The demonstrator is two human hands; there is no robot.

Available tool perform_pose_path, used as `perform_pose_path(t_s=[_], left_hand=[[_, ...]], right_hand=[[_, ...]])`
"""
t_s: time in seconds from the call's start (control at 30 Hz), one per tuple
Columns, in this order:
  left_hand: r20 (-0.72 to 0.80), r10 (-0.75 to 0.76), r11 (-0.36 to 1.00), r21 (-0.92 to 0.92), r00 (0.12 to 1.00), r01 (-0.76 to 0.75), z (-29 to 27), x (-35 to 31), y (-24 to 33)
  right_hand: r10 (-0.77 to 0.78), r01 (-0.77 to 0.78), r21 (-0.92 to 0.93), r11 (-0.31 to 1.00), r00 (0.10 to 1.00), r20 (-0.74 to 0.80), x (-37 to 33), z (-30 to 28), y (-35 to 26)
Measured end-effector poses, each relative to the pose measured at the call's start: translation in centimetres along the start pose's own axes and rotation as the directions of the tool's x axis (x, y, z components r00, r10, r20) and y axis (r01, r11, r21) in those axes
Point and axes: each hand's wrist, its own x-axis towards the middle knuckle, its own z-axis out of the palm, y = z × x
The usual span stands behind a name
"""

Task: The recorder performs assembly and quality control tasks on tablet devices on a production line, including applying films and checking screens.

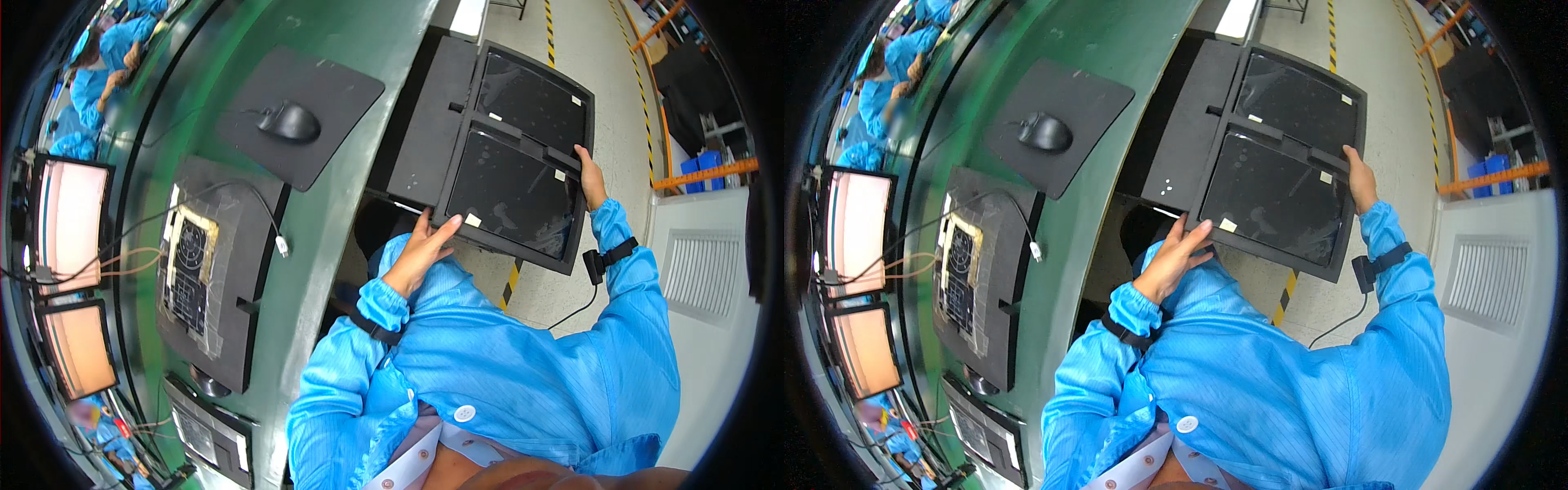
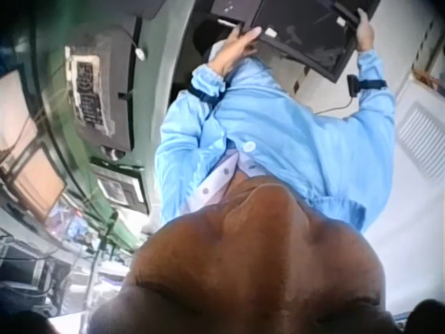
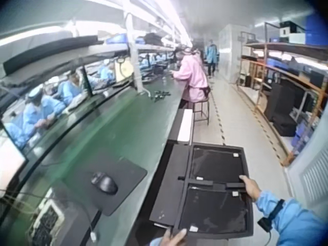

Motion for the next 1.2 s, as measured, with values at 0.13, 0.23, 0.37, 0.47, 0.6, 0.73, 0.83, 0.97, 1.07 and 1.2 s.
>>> perform_pose_path(t_s=[0.13,0.23,0.37,0.47,0.6,0.73,0.83,0.97,1.07,1.2], left_hand=[[0.062,-0.017,0.999,0.044,0.998,0.015,-0.3,1.1,-0.6],[0.073,0.038,0.999,0.007,0.997,-0.039,-0.5,1.2,-1.2],[-0.065,0.153,0.984,-0.08,0.986,-0.158,1.0,0.8,-1.8],[-0.169,0.31,0.924,-0.181,0.936,-0.338,2.7,1.0,-4.3],[0.045,0.059,0.995,-0.081,0.997,-0.055,5.0,-1.5,-8.0],[0.365,-0.01,0.982,0.179,0.931,-0.06,6.6,-2.3,-12.6],[0.558,0.15,0.733,0.492,0.816,-0.471,7.1,-4.1,-13.9],[0.7,-0.04,0.165,0.708,0.713,-0.686,6.8,-5.7,-14.6],[0.606,0.037,0.173,0.779,0.794,-0.603,5.2,-5.5,-14.5],[0.536,0.175,0.162,0.812,0.826,-0.561,3.2,-6.0,-14.3]], right_hand=[[-0.008,0.01,0.04,0.999,0.999,-0.04,1.2,0.5,0.7],[-0.025,0.025,0.001,1.0,0.999,-0.046,0.9,0.2,0.7],[-0.069,0.065,0.104,0.993,0.997,0.032,1.6,0.4,0.7],[-0.039,0.035,0.098,0.995,0.998,0.041,1.3,0.8,0.4],[-0.077,0.075,0.035,0.997,0.995,0.065,2.4,0.0,1.0],[-0.14,0.133,-0.146,0.98,0.989,-0.037,5.3,-1.1,1.7],[-0.203,0.189,-0.226,0.956,0.978,-0.038,5.4,-2.2,2.3],[-0.075,0.078,-0.127,0.989,0.997,0.024,4.6,-1.1,1.9],[-0.041,0.044,-0.026,0.999,0.99,0.132,4.3,-1.2,1.7],[-0.048,0.044,0.025,0.999,0.98,0.192,4.2,-1.0,1.5]])
